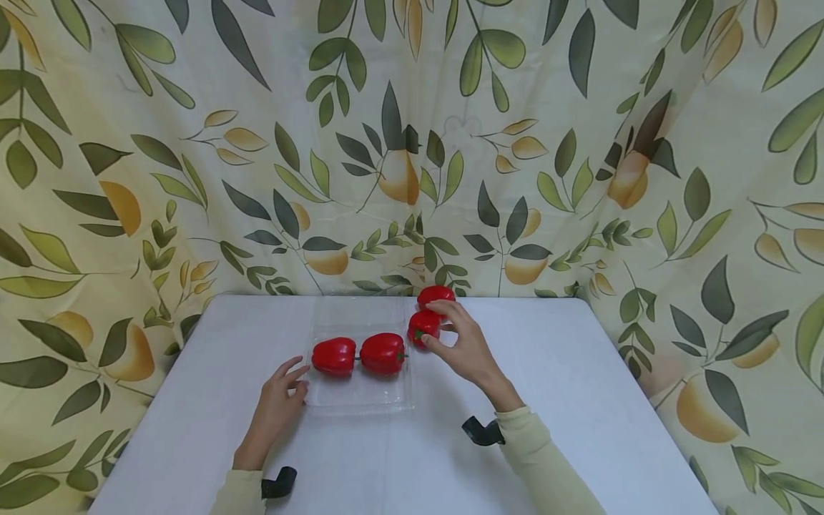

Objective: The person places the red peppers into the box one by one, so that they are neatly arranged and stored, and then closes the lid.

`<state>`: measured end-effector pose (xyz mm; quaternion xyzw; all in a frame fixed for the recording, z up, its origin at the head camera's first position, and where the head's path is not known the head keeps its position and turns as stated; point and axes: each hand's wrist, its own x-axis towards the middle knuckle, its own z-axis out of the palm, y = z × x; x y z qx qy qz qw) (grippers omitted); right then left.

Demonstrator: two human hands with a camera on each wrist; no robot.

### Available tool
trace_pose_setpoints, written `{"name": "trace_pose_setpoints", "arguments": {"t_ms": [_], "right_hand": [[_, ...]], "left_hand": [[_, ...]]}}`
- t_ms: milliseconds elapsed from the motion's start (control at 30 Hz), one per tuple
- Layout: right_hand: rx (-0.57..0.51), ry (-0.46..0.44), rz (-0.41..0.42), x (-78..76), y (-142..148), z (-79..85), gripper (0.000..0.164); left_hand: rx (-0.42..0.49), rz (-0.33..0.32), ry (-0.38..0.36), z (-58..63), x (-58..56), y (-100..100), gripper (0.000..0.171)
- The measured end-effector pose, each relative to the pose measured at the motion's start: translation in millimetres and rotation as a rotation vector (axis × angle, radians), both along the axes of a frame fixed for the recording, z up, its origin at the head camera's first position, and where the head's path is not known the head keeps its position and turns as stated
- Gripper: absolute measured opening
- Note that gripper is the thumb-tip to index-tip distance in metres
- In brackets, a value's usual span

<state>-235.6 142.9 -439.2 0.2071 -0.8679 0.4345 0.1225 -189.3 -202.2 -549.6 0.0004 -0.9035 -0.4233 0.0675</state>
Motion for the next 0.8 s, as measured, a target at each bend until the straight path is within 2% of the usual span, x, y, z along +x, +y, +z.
{"name": "trace_pose_setpoints", "arguments": {"t_ms": [400, 633, 800], "right_hand": [[-0.023, -0.041, -0.045, -7.1, 15.4, -15.8, 0.063], [-0.012, -0.09, -0.067, -12.7, 23.0, -24.7, 0.061], [-0.031, -0.159, -0.084, -17.8, 28.4, -32.0, 0.059]], "left_hand": [[-0.002, 0.001, -0.003, -1.5, -0.9, 0.3, 0.036], [0.002, 0.0, 0.001, 0.4, 0.0, 0.3, 0.036], [0.002, 0.0, -0.002, 1.0, 0.1, 0.3, 0.036]]}}
